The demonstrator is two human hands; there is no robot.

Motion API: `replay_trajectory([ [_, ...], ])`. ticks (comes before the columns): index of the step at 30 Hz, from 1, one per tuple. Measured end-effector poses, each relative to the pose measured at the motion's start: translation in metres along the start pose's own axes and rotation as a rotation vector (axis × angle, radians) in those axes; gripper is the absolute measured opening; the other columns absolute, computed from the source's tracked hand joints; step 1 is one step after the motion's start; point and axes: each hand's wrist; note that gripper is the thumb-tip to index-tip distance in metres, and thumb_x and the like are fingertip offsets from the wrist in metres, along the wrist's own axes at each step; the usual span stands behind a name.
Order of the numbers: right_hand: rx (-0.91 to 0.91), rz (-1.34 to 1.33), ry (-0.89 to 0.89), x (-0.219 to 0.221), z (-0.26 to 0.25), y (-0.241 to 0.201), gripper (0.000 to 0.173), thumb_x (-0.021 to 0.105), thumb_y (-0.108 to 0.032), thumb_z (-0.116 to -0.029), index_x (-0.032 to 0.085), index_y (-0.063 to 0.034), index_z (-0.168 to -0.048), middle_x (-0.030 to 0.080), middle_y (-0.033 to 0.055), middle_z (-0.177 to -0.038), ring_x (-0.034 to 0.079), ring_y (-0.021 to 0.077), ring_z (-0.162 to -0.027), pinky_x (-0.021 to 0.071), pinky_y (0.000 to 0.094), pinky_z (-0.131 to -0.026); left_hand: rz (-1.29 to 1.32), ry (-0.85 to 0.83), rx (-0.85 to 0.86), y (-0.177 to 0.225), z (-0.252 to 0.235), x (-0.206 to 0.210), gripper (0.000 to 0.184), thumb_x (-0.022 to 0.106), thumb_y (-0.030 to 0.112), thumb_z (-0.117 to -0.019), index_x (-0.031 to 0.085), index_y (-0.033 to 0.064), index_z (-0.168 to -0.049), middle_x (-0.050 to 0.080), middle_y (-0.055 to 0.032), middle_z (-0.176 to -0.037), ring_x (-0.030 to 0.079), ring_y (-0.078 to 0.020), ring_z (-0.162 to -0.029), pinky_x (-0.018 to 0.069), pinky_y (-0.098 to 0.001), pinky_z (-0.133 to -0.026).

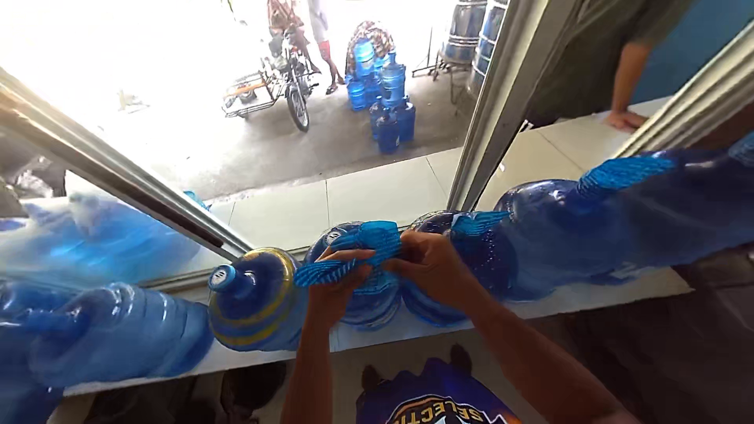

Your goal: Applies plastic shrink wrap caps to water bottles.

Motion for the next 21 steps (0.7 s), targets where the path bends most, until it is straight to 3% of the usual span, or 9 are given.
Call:
replay_trajectory([
  [2, 0.014, -0.132, -0.06, 0.027, -0.009, 0.0, 0.024, 0.066, -0.027, -0.1001, 0.073, -0.0043, -0.1, 0.075, 0.0025, -0.085, 0.071, 0.0102, -0.074, 0.0622, 0.029, -0.069, -0.017, 0.022, 0.028, -0.001, 0.006, -0.029, 0.023, 0.075, 0.014, -0.0928, 0.076, 0.0107, -0.115, 0.073, -0.004, -0.116, 0.069, -0.0157, -0.107, 0.0589, -0.0342, -0.095],
  [4, 0.001, -0.192, -0.047, 0.045, -0.01, 0.001, 0.026, 0.06, -0.024, -0.1042, 0.074, -0.0029, -0.1, 0.075, 0.0026, -0.087, 0.072, 0.0102, -0.078, 0.0626, 0.0287, -0.074, -0.038, 0.064, 0.003, -0.001, 0.014, -0.052, 0.026, 0.074, 0.013, -0.093, 0.074, 0.0111, -0.119, 0.073, -0.0022, -0.116, 0.07, -0.0135, -0.105, 0.0599, -0.0326, -0.093],
  [7, -0.026, -0.235, 0.008, 0.067, -0.013, -0.002, 0.025, 0.058, -0.019, -0.1049, 0.074, -0.0016, -0.102, 0.076, 0.0041, -0.092, 0.073, 0.0117, -0.088, 0.0623, 0.0318, -0.083, -0.024, 0.106, -0.021, 0.001, 0.017, -0.075, 0.029, 0.075, 0.009, -0.0914, 0.073, 0.0094, -0.121, 0.074, -0.0016, -0.113, 0.071, -0.0124, -0.101, 0.061, -0.0319, -0.091],
  [11, -0.068, -0.358, 0.164, 0.077, -0.021, -0.001, 0.023, 0.058, -0.019, -0.104, 0.074, -0.0022, -0.104, 0.075, 0.0082, -0.095, 0.073, 0.0186, -0.09, 0.0624, 0.0397, -0.086, -0.024, 0.14, 0.032, -0.005, 0.014, -0.095, 0.036, 0.073, 0.009, -0.0929, 0.069, 0.0104, -0.128, 0.072, -0.0047, -0.121, 0.071, -0.0177, -0.106, 0.061, -0.0369, -0.093],
  [14, -0.158, -0.318, 0.233, 0.073, -0.044, 0.001, 0.023, 0.052, -0.02, -0.1069, 0.07, -0.0054, -0.112, 0.074, 0.0051, -0.102, 0.072, 0.0152, -0.096, 0.0612, 0.0384, -0.09, -0.006, 0.373, 0.016, -0.012, 0.013, -0.108, 0.036, 0.073, 0.009, -0.0926, 0.066, 0.0078, -0.128, 0.072, -0.0063, -0.117, 0.071, -0.0196, -0.104, 0.0615, -0.0397, -0.09],
  [17, -0.269, -0.034, 0.071, 0.08, -0.085, 0.015, 0.027, 0.047, -0.019, -0.1087, 0.068, -0.003, -0.116, 0.073, 0.0061, -0.103, 0.07, 0.0127, -0.096, 0.0604, 0.0373, -0.09, 0.012, 0.626, -0.049, -0.017, 0.016, -0.122, 0.039, 0.071, 0.005, -0.0942, 0.063, 0.0042, -0.132, 0.071, -0.0083, -0.119, 0.07, -0.0201, -0.105, 0.0611, -0.0394, -0.09],
  [19, -0.235, 0.133, -0.027, 0.084, -0.114, 0.028, 0.029, 0.05, -0.025, -0.1083, 0.071, -0.0058, -0.107, 0.073, 0.0056, -0.094, 0.07, 0.014, -0.09, 0.0592, 0.0406, -0.084, -0.009, 0.694, -0.069, -0.017, 0.022, -0.132, 0.039, 0.071, 0.004, -0.0943, 0.061, 0.0018, -0.132, 0.071, -0.0103, -0.119, 0.07, -0.0216, -0.106, 0.061, -0.0406, -0.091],
  [21, -0.138, 0.132, -0.116, 0.075, -0.134, 0.035, 0.031, 0.05, -0.026, -0.1076, 0.073, -0.0051, -0.102, 0.073, 0.0067, -0.09, 0.071, 0.0158, -0.086, 0.0586, 0.0429, -0.082, -0.034, 0.726, -0.083, -0.016, 0.03, -0.139, 0.038, 0.071, 0.003, -0.0936, 0.06, -0.0001, -0.13, 0.072, -0.011, -0.116, 0.071, -0.0213, -0.105, 0.0613, -0.0398, -0.09],
])
Point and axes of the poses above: each hand's wrist, its own z-axis away from the middle knuckle, its own x-axis out of the palm, y = z × x
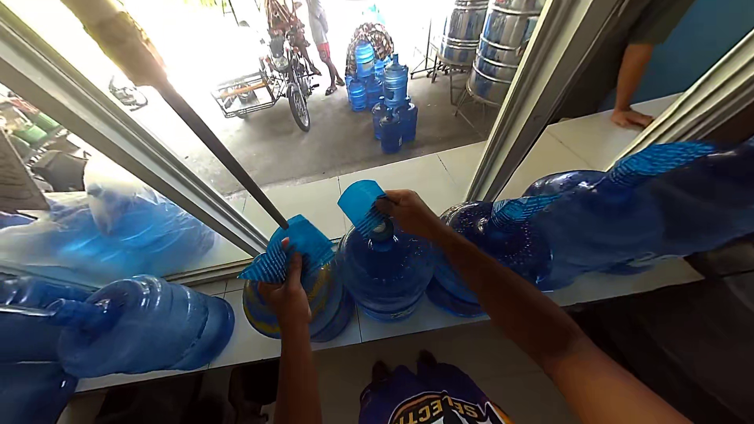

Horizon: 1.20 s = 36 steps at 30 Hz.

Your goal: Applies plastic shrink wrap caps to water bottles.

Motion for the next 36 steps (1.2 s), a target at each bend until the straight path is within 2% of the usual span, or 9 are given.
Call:
replay_trajectory([
  [5, 0.031, -0.371, -0.039, -0.013, -0.007, 0.012, 0.029, 0.049, -0.017, -0.1084, 0.069, 0.0032, -0.109, 0.074, 0.0107, -0.096, 0.073, 0.0171, -0.087, 0.0627, 0.0371, -0.08, -0.035, 0.037, -0.034, -0.006, 0.011, -0.012, 0.034, 0.071, 0.001, -0.0923, 0.062, -0.0027, -0.125, 0.072, -0.012, -0.112, 0.071, -0.0216, -0.103, 0.062, -0.0396, -0.09],
  [10, -0.117, -0.221, -0.197, -0.017, -0.008, 0.007, 0.029, 0.048, -0.015, -0.1085, 0.071, 0.0019, -0.108, 0.074, 0.0083, -0.095, 0.071, 0.0128, -0.09, 0.0597, 0.0342, -0.087, -0.055, 0.049, -0.07, -0.011, 0.017, -0.011, 0.033, 0.07, 0.0, -0.0919, 0.063, -0.0019, -0.124, 0.072, -0.0124, -0.112, 0.071, -0.022, -0.103, 0.0618, -0.0391, -0.089],
  [14, 0.032, -0.253, 0.067, -0.023, -0.015, 0.017, 0.028, 0.055, -0.02, -0.1063, 0.073, 0.0002, -0.099, 0.076, 0.0078, -0.085, 0.073, 0.0136, -0.076, 0.0618, 0.033, -0.073, -0.088, -0.025, -0.026, -0.012, 0.015, -0.005, 0.026, 0.068, 0.0, -0.0932, 0.066, -0.0021, -0.119, 0.073, -0.0108, -0.109, 0.071, -0.02, -0.101, 0.0614, -0.0365, -0.089],
  [18, 0.152, -0.178, 0.236, -0.012, -0.018, 0.029, 0.025, 0.069, -0.027, -0.0984, 0.075, -0.0034, -0.094, 0.075, 0.0067, -0.082, 0.073, 0.0149, -0.075, 0.0621, 0.0381, -0.073, -0.215, -0.13, 0.069, -0.016, 0.011, 0.012, 0.013, 0.065, 0.001, -0.0946, 0.075, 0.001, -0.103, 0.077, -0.0066, -0.098, 0.073, -0.0142, -0.093, 0.061, -0.0314, -0.086],
  [22, 0.228, -0.285, 0.146, 0.008, -0.017, 0.024, 0.031, 0.074, -0.033, -0.0939, 0.075, -0.002, -0.092, 0.075, 0.0089, -0.08, 0.073, 0.0186, -0.074, 0.0622, 0.0424, -0.073, -0.335, -0.173, 0.111, -0.027, 0.008, 0.03, 0.015, 0.063, 0.005, -0.0956, 0.075, 0.0023, -0.105, 0.077, -0.005, -0.101, 0.073, -0.0107, -0.095, 0.06, -0.0292, -0.087],
  [25, 0.249, -0.37, 0.083, 0.005, -0.014, 0.008, 0.039, 0.071, -0.039, -0.0964, 0.074, -0.0009, -0.089, 0.074, 0.0101, -0.08, 0.072, 0.019, -0.075, 0.0615, 0.0407, -0.073, -0.375, -0.194, 0.127, -0.034, 0.007, 0.038, 0.017, 0.063, 0.007, -0.0964, 0.077, 0.0053, -0.106, 0.076, -0.0049, -0.104, 0.072, -0.0098, -0.095, 0.0597, -0.0283, -0.086],
  [30, 0.181, -0.068, 0.091, -0.005, 0.008, -0.002, 0.039, 0.066, -0.042, -0.0997, 0.072, -0.008, -0.082, 0.068, 0.0044, -0.068, 0.064, 0.0147, -0.061, 0.0539, 0.0381, -0.058, -0.516, -0.3, 0.196, -0.039, 0.003, 0.051, 0.021, 0.065, 0.02, -0.0982, 0.077, 0.0123, -0.114, 0.071, -0.0055, -0.113, 0.066, -0.012, -0.104, 0.0562, -0.0304, -0.093],
  [33, 0.201, -0.015, 0.075, 0.001, 0.019, 0.005, 0.026, 0.075, -0.04, -0.0934, 0.076, -0.0132, -0.092, 0.075, 0.0, -0.078, 0.071, 0.0117, -0.07, 0.0617, 0.0396, -0.068, -0.532, -0.43, 0.182, -0.046, -0.003, 0.065, 0.029, 0.064, 0.026, -0.1007, 0.073, 0.0134, -0.125, 0.067, -0.0091, -0.122, 0.063, -0.0188, -0.111, 0.0545, -0.038, -0.096],
  [36, 0.258, -0.183, 0.025, 0.005, 0.027, 0.009, 0.025, 0.08, -0.031, -0.0896, 0.076, -0.0103, -0.103, 0.077, 0.0029, -0.088, 0.074, 0.0139, -0.08, 0.0631, 0.0384, -0.077, -0.356, -0.631, -0.079, -0.043, -0.008, 0.076, 0.041, 0.057, 0.034, -0.105, 0.061, 0.0086, -0.137, 0.066, -0.0063, -0.131, 0.062, -0.0144, -0.121, 0.0533, -0.0382, -0.105],
])
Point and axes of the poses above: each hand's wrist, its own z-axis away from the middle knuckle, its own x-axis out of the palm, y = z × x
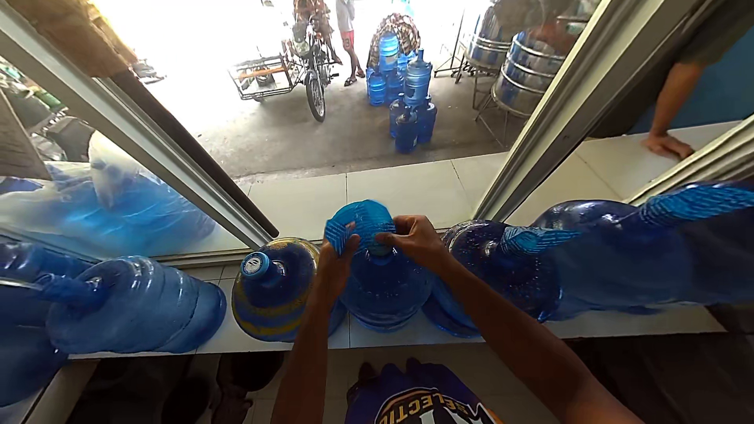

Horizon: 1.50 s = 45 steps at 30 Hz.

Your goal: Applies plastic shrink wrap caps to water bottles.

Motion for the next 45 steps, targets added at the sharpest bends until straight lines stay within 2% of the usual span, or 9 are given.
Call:
replay_trajectory([
  [4, -0.166, -0.1, -0.034, -0.001, 0.014, 0.01, 0.032, 0.081, -0.027, -0.0891, 0.073, -0.0064, -0.113, 0.077, 0.0044, -0.1, 0.074, 0.015, -0.095, 0.0627, 0.0362, -0.089, 0.062, -0.163, -0.025, 0.003, 0.0, 0.005, 0.037, 0.059, 0.03, -0.1042, 0.06, 0.0015, -0.127, 0.07, -0.0034, -0.113, 0.066, -0.0057, -0.109, 0.054, -0.03, -0.101],
  [12, -0.489, 0.18, 0.031, -0.002, 0.009, 0.042, 0.046, 0.078, -0.039, -0.09, 0.071, -0.0129, -0.128, 0.076, 0.0009, -0.115, 0.069, 0.0074, -0.111, 0.0561, 0.0351, -0.102, 0.092, -0.096, 0.181, -0.025, -0.001, 0.014, 0.057, 0.07, 0.035, -0.0971, 0.051, 0.0024, -0.14, 0.066, -0.0038, -0.124, 0.063, -0.0081, -0.117, 0.0513, -0.0324, -0.106],
  [17, -0.459, 0.297, -0.051, 0.0, 0.008, 0.055, 0.04, 0.072, -0.047, -0.0932, 0.075, -0.0127, -0.115, 0.077, 0.0005, -0.106, 0.071, 0.0079, -0.104, 0.0579, 0.0357, -0.098, -0.094, -0.264, 0.19, -0.029, -0.004, 0.008, 0.05, 0.07, 0.02, -0.0964, 0.053, 0.0076, -0.142, 0.061, -0.0058, -0.136, 0.058, -0.0139, -0.127, 0.0461, -0.0384, -0.113],
  [22, -0.284, 0.364, 0.114, -0.002, 0.04, 0.024, 0.069, 0.08, -0.049, -0.0846, 0.061, -0.017, -0.143, 0.071, 0.0035, -0.127, 0.065, 0.0157, -0.119, 0.0533, 0.0418, -0.105, -0.11, -0.301, 0.242, -0.023, 0.005, -0.021, 0.042, 0.06, 0.027, -0.1041, 0.056, 0.0047, -0.14, 0.058, -0.0106, -0.142, 0.055, -0.0158, -0.132, 0.0449, -0.0374, -0.115],
  [26, -0.522, 0.216, 0.565, 0.025, 0.061, -0.032, 0.048, 0.075, -0.041, -0.0907, 0.066, -0.0056, -0.122, 0.073, 0.006, -0.108, 0.069, 0.016, -0.097, 0.059, 0.0356, -0.085, 0.24, -0.084, 0.295, -0.006, 0.028, -0.077, 0.04, 0.052, 0.034, -0.1075, 0.065, 0.0053, -0.133, 0.067, -0.0081, -0.133, 0.062, -0.0196, -0.125, 0.0513, -0.0404, -0.108],
  [29, -0.359, 0.226, 0.309, 0.089, 0.06, -0.069, 0.059, 0.079, -0.048, -0.0859, 0.064, -0.0071, -0.126, 0.071, 0.0026, -0.107, 0.068, 0.0111, -0.09, 0.0598, 0.0307, -0.078, 0.339, -0.049, 0.311, 0.005, 0.049, -0.117, 0.037, 0.055, 0.032, -0.1066, 0.067, 0.0057, -0.13, 0.069, -0.007, -0.128, 0.065, -0.0179, -0.12, 0.0546, -0.0364, -0.103],
  [32, -0.225, 0.03, 0.046, 0.149, 0.034, -0.077, 0.023, 0.074, -0.028, -0.0942, 0.072, -0.0058, -0.099, 0.073, 0.0009, -0.082, 0.071, 0.0101, -0.07, 0.0622, 0.0289, -0.065, 0.314, -0.025, 0.337, 0.002, 0.061, -0.158, 0.034, 0.058, 0.029, -0.105, 0.066, 0.0089, -0.132, 0.069, -0.004, -0.131, 0.063, -0.0165, -0.123, 0.0501, -0.0361, -0.109],
  [36, -0.231, -0.136, -0.127, 0.193, 0.01, -0.078, 0.027, 0.054, -0.019, -0.1066, 0.073, -0.0004, -0.103, 0.075, 0.005, -0.086, 0.074, 0.0135, -0.078, 0.0641, 0.0314, -0.075, 0.257, 0.066, 0.328, -0.021, 0.067, -0.209, 0.029, 0.059, 0.02, -0.1043, 0.067, 0.0075, -0.129, 0.07, -0.005, -0.128, 0.066, -0.0169, -0.117, 0.0532, -0.0374, -0.104],
  [45, -0.106, -0.058, -0.021, 0.244, -0.017, -0.091, 0.029, 0.058, -0.027, -0.1053, 0.075, -0.0041, -0.098, 0.076, 0.0039, -0.088, 0.074, 0.012, -0.084, 0.0635, 0.0317, -0.08, 0.178, 0.146, 0.333, -0.055, 0.058, -0.257, 0.029, 0.052, 0.015, -0.1073, 0.07, 0.0104, -0.13, 0.068, -0.0052, -0.107, 0.067, -0.0148, -0.095, 0.06, -0.0316, -0.084],
])
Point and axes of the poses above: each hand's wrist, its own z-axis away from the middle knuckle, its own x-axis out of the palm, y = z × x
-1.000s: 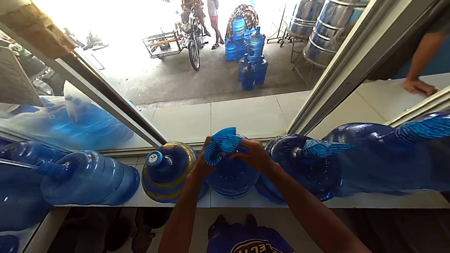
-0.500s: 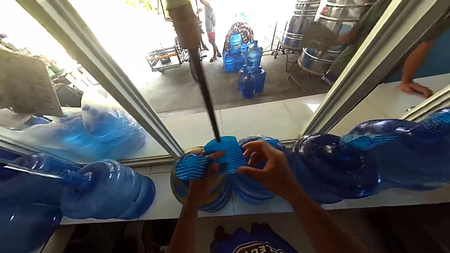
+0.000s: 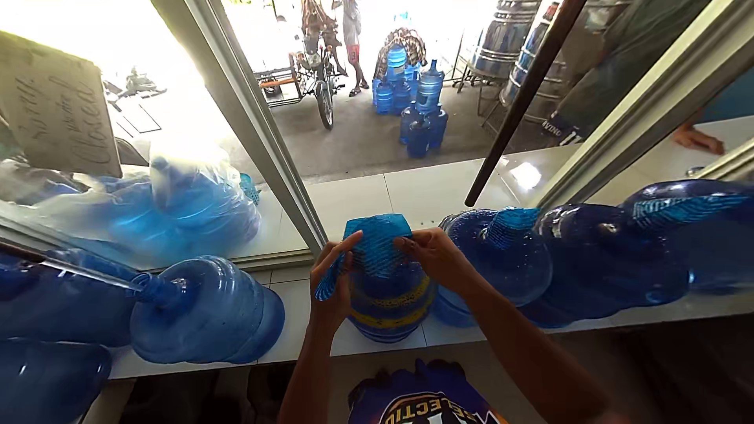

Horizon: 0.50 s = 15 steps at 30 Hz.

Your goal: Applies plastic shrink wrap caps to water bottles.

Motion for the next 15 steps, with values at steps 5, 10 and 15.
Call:
replay_trajectory([
  [5, -0.035, 0.199, 0.317, -0.013, -0.019, 0.006, 0.034, 0.06, -0.036, -0.1038, 0.076, -0.0087, -0.091, 0.071, 0.001, -0.075, 0.064, 0.0102, -0.065, 0.0545, 0.033, -0.062, -0.175, 0.241, 0.036, -0.028, -0.012, -0.029, 0.029, 0.046, 0.012, -0.108, 0.07, 0.0105, -0.124, 0.066, -0.0033, -0.109, 0.065, -0.0125, -0.099, 0.0575, -0.0296, -0.085],
  [10, 0.096, 0.144, 0.351, 0.005, -0.052, 0.04, 0.033, 0.071, -0.038, -0.0966, 0.077, -0.007, -0.088, 0.074, 0.0056, -0.077, 0.069, 0.0168, -0.068, 0.0588, 0.0418, -0.066, -0.324, 0.138, -0.048, -0.055, -0.014, -0.021, 0.036, 0.05, 0.007, -0.1021, 0.067, 0.0138, -0.133, 0.059, -0.0102, -0.128, 0.06, -0.0173, -0.116, 0.0539, -0.0334, -0.097],
  [15, 0.226, -0.067, 0.241, 0.028, -0.06, 0.038, 0.034, 0.081, -0.039, -0.0883, 0.076, -0.0063, -0.082, 0.073, 0.0075, -0.073, 0.069, 0.0161, -0.067, 0.0588, 0.0389, -0.067, -0.391, -0.015, -0.161, -0.058, -0.006, 0.001, 0.057, 0.057, 0.006, -0.096, 0.047, 0.0101, -0.152, 0.043, -0.0225, -0.143, 0.056, -0.0251, -0.124, 0.0561, -0.0371, -0.098],
])
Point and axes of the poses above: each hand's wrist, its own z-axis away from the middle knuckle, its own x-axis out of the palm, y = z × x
